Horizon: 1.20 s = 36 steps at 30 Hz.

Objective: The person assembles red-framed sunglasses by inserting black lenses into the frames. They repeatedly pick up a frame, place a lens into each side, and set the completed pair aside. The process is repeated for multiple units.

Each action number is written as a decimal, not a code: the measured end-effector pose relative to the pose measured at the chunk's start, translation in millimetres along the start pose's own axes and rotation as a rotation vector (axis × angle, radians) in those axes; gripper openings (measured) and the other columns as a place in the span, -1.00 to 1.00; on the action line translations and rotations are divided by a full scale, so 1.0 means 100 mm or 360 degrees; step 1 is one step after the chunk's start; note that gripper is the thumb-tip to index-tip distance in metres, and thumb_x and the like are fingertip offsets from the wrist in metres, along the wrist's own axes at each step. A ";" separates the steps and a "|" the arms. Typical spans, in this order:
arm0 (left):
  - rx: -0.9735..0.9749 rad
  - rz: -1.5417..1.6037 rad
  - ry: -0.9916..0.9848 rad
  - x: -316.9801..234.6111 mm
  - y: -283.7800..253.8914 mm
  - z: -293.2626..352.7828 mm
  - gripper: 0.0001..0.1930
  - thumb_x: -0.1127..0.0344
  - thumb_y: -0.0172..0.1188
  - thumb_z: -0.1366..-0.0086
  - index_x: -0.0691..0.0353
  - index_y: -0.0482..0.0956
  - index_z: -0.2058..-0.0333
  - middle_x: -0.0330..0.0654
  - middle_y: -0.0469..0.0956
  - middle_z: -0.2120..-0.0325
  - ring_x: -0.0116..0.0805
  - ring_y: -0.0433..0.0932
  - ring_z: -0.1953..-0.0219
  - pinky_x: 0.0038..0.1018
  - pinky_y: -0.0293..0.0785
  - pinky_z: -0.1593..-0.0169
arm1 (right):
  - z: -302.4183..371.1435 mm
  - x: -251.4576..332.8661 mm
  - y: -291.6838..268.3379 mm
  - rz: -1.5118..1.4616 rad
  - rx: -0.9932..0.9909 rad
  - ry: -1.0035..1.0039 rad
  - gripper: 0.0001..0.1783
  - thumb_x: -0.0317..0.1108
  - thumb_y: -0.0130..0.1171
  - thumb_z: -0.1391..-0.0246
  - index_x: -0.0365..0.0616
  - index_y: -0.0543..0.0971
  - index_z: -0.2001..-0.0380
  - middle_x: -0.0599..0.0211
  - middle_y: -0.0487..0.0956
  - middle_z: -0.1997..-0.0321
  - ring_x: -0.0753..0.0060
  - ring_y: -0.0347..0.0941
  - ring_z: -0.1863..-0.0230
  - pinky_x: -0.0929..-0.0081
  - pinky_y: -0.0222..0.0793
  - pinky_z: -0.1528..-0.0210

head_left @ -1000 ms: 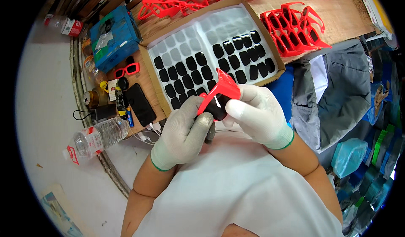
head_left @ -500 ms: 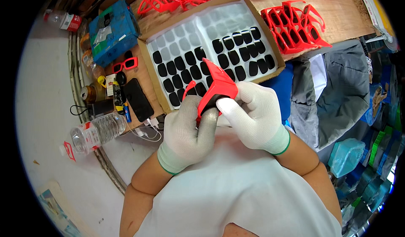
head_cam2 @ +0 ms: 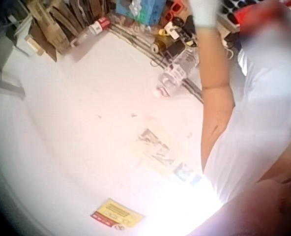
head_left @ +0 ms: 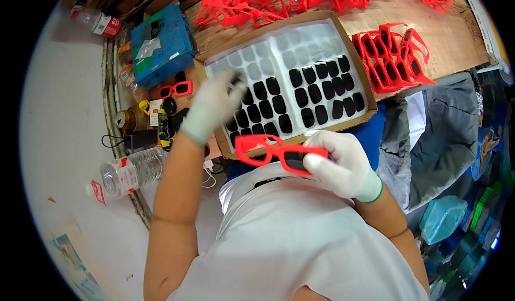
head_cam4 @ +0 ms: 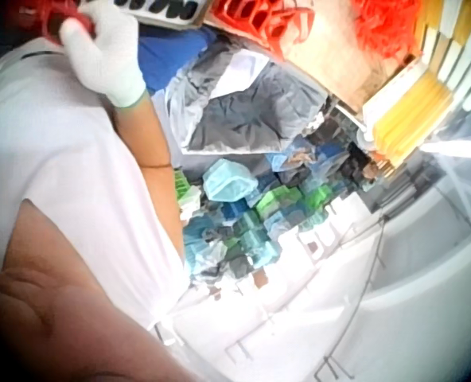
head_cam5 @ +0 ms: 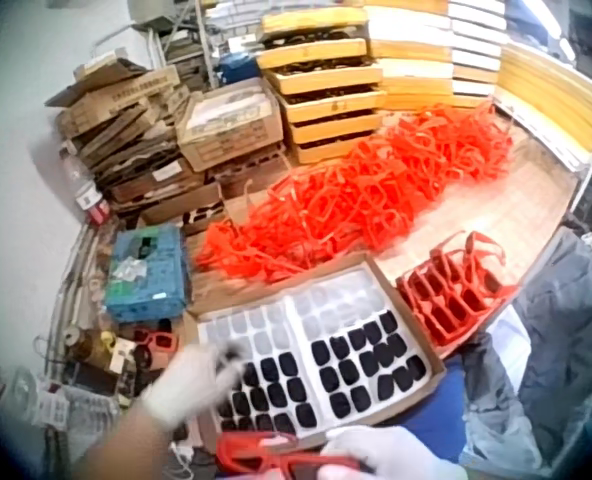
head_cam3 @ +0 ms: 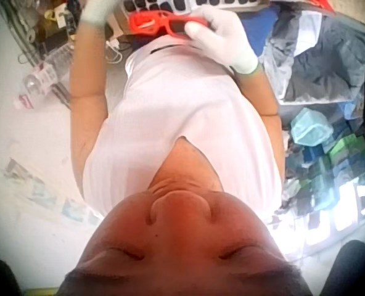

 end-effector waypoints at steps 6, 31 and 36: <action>0.0484 -0.1113 -0.0688 0.54 0.28 -0.47 -0.64 0.43 0.12 -0.23 0.26 0.53 -0.02 0.11 0.53 -0.08 0.09 0.59 -0.07 -0.11 0.54 -0.10 | -0.03 0.15 0.02 -0.1214 -0.0116 0.0181 -0.37 -0.44 -0.02 -0.27 -0.37 0.13 -0.37 0.15 0.51 -0.09 0.36 0.49 -0.15 0.39 0.42 -0.19; 0.0406 0.2367 -0.0238 -0.71 0.22 0.87 -0.67 0.35 0.26 -0.28 0.37 0.52 0.02 -0.16 0.61 0.34 -0.51 0.54 0.42 -0.61 0.47 0.40 | 0.01 0.07 0.28 -0.0466 -0.0134 0.0045 -0.81 -0.38 0.09 -0.27 -0.29 0.55 0.17 0.30 0.67 0.32 0.58 0.57 0.33 0.55 0.49 0.17; 0.0461 0.2066 -0.0308 -0.82 0.19 0.89 -0.75 0.38 0.15 -0.35 0.37 0.53 0.06 -0.24 0.58 0.32 -0.56 0.46 0.37 -0.55 0.42 0.26 | 0.02 -0.03 0.30 -0.0677 -0.0065 0.0017 -0.76 -0.41 -0.06 -0.32 -0.30 0.47 0.06 0.36 0.56 0.28 0.59 0.49 0.17 0.54 0.41 0.01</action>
Point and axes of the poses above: each hand's wrist, its own z-axis away from the middle knuckle, its own y-axis out of the palm, x = y × z, the point moved 1 cm from there along -z, towards the middle knuckle
